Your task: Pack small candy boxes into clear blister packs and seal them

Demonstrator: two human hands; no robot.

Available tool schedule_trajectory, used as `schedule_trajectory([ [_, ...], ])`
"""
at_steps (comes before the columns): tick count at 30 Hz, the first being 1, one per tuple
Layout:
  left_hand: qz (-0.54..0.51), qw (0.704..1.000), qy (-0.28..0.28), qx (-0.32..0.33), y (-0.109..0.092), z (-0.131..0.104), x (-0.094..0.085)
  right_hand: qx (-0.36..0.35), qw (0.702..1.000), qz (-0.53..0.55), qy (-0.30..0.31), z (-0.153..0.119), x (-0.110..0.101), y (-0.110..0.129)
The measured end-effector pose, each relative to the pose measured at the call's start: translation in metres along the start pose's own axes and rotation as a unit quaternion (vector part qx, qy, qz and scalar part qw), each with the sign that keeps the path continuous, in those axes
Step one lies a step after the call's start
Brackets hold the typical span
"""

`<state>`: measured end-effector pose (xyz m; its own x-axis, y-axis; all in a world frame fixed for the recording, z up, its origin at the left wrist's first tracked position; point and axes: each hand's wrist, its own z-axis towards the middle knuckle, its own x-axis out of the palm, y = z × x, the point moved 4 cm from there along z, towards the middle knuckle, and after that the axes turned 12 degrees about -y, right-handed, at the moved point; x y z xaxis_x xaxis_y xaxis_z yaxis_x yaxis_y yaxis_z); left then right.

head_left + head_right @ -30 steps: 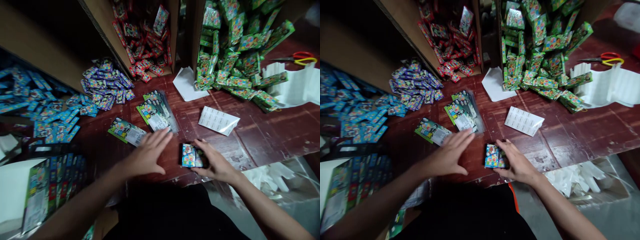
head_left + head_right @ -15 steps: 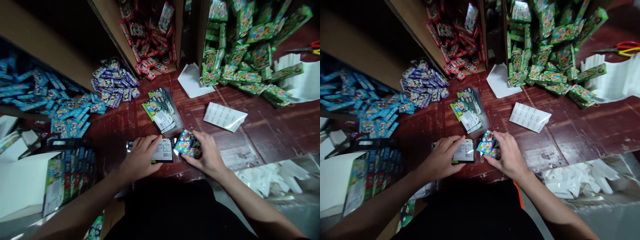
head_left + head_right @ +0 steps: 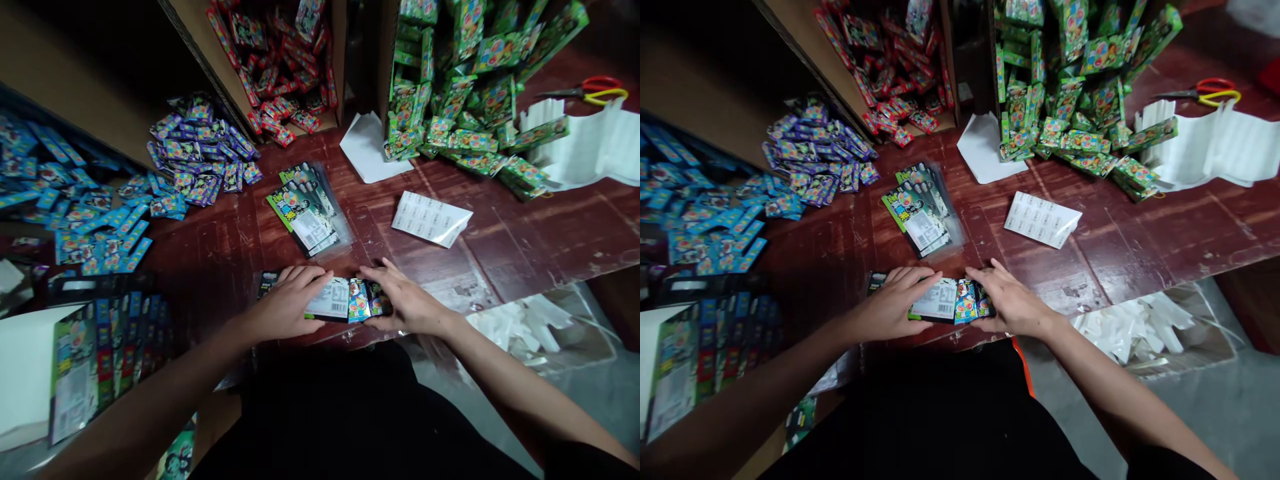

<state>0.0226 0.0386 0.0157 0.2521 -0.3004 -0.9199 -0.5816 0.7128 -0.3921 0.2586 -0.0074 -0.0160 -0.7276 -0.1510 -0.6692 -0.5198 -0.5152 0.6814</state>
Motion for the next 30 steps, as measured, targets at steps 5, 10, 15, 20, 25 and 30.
schedule_trajectory([
  [5, 0.020, 0.999, -0.012, -0.022, 0.006, 0.000, 0.006, 0.004, 1.000, 0.009, -0.009, 0.001, -0.002, -0.003],
  [10, 0.018, 0.998, -0.028, -0.049, 0.006, -0.001, 0.006, 0.026, 0.997, -0.026, -0.062, -0.001, -0.010, -0.009],
  [15, 0.024, 0.993, -0.077, -0.092, 0.000, 0.000, 0.009, 0.041, 0.994, -0.052, -0.091, -0.005, -0.008, -0.002],
  [20, 0.022, 0.996, -0.069, -0.061, -0.010, 0.005, 0.018, 0.033, 0.999, -0.023, -0.033, -0.005, 0.002, 0.006],
  [25, 0.031, 0.996, -0.067, -0.059, -0.010, 0.008, 0.022, 0.038, 0.998, -0.043, -0.017, -0.015, -0.013, -0.003],
  [30, 0.021, 0.997, -0.061, -0.052, -0.009, 0.010, 0.024, 0.034, 0.997, -0.073, 0.014, -0.026, -0.029, -0.016],
])
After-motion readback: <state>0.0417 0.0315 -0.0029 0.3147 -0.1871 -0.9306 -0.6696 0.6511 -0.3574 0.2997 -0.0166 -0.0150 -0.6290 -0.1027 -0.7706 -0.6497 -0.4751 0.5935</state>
